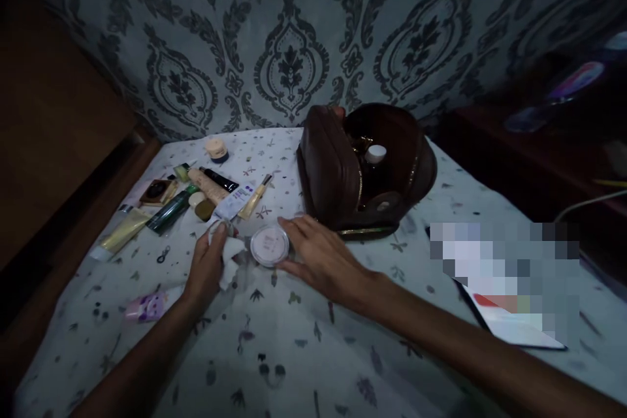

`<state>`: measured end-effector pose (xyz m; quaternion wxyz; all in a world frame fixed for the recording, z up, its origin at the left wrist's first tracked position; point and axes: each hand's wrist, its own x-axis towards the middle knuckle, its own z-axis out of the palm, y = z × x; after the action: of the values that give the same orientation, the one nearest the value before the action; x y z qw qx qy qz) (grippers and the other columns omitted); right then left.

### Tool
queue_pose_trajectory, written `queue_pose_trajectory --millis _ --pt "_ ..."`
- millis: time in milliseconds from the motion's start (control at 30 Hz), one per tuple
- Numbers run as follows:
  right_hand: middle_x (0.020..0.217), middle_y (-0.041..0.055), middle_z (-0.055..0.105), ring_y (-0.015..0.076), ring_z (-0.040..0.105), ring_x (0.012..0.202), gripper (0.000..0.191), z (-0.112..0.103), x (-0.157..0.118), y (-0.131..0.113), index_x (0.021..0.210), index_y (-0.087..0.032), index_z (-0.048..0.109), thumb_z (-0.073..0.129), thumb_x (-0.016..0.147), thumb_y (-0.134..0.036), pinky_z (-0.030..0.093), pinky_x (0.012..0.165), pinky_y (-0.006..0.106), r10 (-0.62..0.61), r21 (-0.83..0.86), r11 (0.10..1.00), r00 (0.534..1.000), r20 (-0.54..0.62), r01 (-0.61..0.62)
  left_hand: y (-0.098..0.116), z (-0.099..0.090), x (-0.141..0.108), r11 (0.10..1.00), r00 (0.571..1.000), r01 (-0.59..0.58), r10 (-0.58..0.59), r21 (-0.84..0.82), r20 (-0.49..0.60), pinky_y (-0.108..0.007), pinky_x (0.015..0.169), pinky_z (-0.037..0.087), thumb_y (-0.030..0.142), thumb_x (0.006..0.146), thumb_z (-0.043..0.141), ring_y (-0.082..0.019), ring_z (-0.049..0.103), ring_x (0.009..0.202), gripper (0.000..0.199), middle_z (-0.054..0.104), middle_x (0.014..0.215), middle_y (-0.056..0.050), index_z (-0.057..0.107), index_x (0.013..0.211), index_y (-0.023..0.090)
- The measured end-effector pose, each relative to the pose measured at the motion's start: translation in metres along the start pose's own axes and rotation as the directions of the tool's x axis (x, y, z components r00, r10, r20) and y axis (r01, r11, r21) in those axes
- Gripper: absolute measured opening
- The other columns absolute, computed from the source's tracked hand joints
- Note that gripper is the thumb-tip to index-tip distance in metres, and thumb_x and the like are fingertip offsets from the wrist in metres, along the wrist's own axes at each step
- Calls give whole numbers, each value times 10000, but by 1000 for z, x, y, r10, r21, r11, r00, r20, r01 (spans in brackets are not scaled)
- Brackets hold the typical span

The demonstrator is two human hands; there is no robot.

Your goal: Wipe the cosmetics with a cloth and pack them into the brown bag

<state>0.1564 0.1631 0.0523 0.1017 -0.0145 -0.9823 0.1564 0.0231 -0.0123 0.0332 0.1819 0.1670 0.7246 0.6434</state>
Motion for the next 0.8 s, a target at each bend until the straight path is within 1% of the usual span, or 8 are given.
queue_pose_trajectory --millis 67,133,233,367,467,600,700,800 --pt "1240 178 585 324 547 1147 725 26 5 -7 1400 -157 433 706 786 -429 488 935 462 113 79 990 994 8 -114 3 -1 -2 991 993 -109 105 72 60 -243 793 472 530 916 464 -153 587 809 378 623 821 -7 598 876 178" --pt "1265 193 564 350 520 1176 790 41 10 -14 1406 -144 421 742 739 -421 445 987 500 192 129 973 981 17 -193 4 -2 -4 963 976 -209 193 171 104 -275 844 468 491 945 420 -176 593 871 359 636 889 -31 596 924 179" --pt "1258 173 565 347 505 1167 754 50 14 -26 1355 -154 462 749 696 -381 408 1019 522 241 228 944 970 11 -237 -3 -2 -8 872 931 -362 322 330 171 -372 955 444 437 962 396 -230 581 1045 349 642 1069 -89 596 1082 177" --pt "1139 139 598 308 526 1082 581 64 13 -43 1244 -141 522 647 686 -243 450 977 464 295 325 908 955 -46 -264 -21 5 -13 667 823 -566 432 484 369 -461 1042 399 362 950 449 -261 507 1216 375 571 1289 -106 539 1286 221" --pt "1148 146 591 310 522 1083 587 79 11 -47 1242 -139 511 589 663 -190 437 991 469 296 363 904 943 -149 -226 -31 11 -13 590 799 -601 437 539 413 -471 1024 422 340 950 451 -262 518 1208 401 568 1299 -116 499 1324 204" --pt "1125 125 593 324 536 1035 691 89 11 -40 1251 -184 497 653 578 -180 464 929 483 260 435 889 942 -214 -147 -33 11 -10 580 797 -603 435 547 418 -477 961 454 350 950 439 -276 567 1091 390 632 1134 -129 509 1281 156" --pt "1087 110 598 321 542 1016 620 89 10 -36 1191 -201 531 704 596 -188 465 909 492 201 466 882 948 -248 -65 -27 7 -7 619 802 -596 431 511 413 -453 941 458 324 943 434 -265 566 1060 343 631 1100 -121 532 1228 161" --pt "1035 106 606 311 554 985 526 86 9 -35 1080 -188 579 779 597 -241 492 855 464 147 485 875 955 -259 -3 -18 1 -4 711 830 -548 399 440 390 -406 914 456 331 926 463 -244 573 1023 276 634 1065 -99 569 1134 182"
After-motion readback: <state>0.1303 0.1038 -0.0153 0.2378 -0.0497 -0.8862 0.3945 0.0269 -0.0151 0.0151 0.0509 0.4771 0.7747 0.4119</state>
